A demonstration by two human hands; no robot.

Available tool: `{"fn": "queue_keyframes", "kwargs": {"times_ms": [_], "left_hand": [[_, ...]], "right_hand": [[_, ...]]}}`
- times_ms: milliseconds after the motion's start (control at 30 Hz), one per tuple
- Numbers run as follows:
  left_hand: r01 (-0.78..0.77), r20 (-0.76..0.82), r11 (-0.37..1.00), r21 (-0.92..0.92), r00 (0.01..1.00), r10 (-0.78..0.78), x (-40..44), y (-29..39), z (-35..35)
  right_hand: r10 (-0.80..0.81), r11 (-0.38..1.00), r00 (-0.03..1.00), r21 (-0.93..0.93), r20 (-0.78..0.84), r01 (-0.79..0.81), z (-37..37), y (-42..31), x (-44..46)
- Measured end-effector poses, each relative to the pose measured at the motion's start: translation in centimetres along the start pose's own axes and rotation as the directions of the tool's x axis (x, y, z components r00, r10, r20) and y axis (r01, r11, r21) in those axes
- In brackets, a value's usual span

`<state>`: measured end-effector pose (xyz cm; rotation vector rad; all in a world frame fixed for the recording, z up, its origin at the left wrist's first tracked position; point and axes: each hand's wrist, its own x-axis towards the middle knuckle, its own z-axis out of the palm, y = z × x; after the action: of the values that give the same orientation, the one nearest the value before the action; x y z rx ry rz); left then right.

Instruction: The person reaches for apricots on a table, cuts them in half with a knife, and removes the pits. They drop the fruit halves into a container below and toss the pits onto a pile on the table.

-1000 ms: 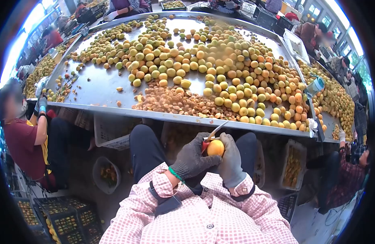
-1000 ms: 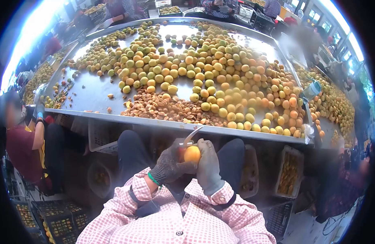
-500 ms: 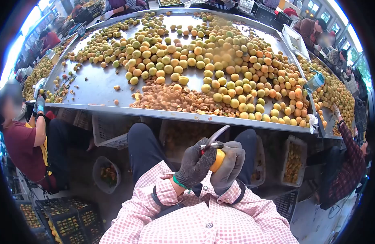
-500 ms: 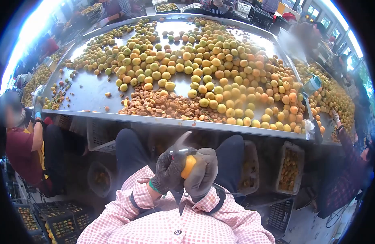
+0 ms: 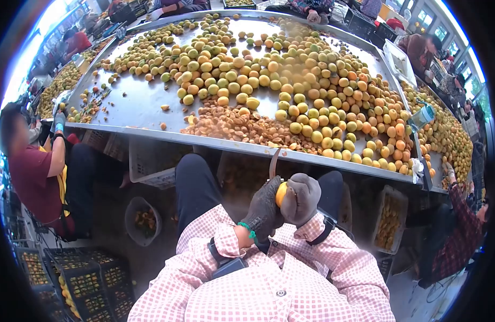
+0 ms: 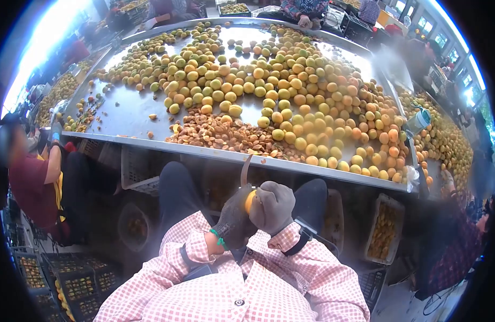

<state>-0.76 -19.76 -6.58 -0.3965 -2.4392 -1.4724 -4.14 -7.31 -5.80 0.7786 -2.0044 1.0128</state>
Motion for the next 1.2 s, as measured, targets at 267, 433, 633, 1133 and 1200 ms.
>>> {"fn": "queue_keyframes", "kwargs": {"times_ms": [267, 433, 633, 1133, 1200], "left_hand": [[0.772, 0.685, -0.179, -0.609, 0.399, -0.61, 0.9, 1.1, -0.9], [0.513, 0.259, 0.524, -0.68, 0.836, -0.484, 1.2, 0.6, -0.8], [0.259, 0.158, 0.936, -0.237, 0.961, -0.226, 0.5, 1.3, -4.0], [-0.024, 0.416, 0.997, 0.068, 0.909, -0.006, -1.3, 2.9, -7.5], [-0.022, 0.441, 0.995, 0.099, 0.897, -0.024, -1.6, 2.8, -7.4]], "right_hand": [[0.159, 0.984, 0.986, 0.068, 0.047, -0.162, 0.4, 0.4, -0.5], [0.803, 0.502, 0.594, 0.484, 0.047, -0.717, 0.0, -1.5, -0.3], [0.81, -0.471, 0.041, 0.692, 0.584, -0.547, -2.0, -2.9, -1.6], [0.685, 0.206, 0.453, 0.446, 0.57, -0.871, -6.4, -5.8, -1.8], [0.69, 0.228, 0.457, 0.43, 0.561, -0.873, -6.5, -6.0, -1.9]]}}
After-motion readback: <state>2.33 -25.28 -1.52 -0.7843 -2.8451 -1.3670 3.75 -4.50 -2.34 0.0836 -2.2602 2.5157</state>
